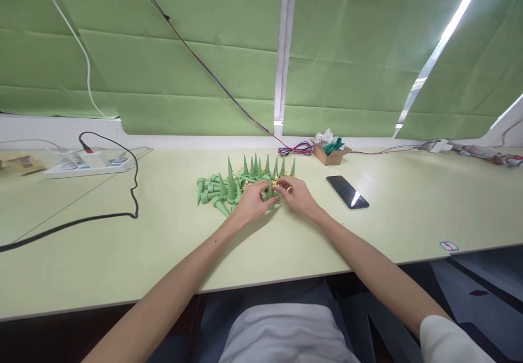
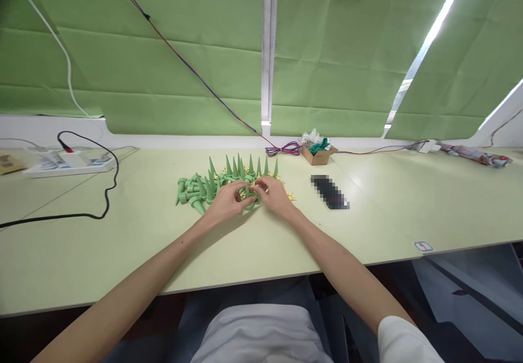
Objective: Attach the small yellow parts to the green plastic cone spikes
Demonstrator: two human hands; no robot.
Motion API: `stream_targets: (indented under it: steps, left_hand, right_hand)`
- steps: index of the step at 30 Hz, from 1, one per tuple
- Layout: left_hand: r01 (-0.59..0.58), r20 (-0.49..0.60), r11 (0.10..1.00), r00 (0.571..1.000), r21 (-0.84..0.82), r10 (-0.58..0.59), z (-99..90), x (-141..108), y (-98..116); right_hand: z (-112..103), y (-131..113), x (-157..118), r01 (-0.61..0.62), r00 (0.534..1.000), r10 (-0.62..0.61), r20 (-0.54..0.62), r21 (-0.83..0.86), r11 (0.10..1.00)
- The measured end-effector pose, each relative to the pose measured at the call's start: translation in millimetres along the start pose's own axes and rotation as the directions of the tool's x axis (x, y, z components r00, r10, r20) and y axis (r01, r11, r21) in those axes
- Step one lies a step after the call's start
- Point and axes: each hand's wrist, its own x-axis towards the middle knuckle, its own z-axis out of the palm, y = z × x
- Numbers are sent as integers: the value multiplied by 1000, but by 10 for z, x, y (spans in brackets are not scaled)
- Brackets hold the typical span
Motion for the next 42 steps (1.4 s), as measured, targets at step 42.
stream_targets:
  steps: [42]
  left_hand:
    - [273, -82, 874, 940, -401, -331, 4, 54, -83]
  right_hand:
    - [0, -140, -38, 33, 999, -34, 29, 22, 999]
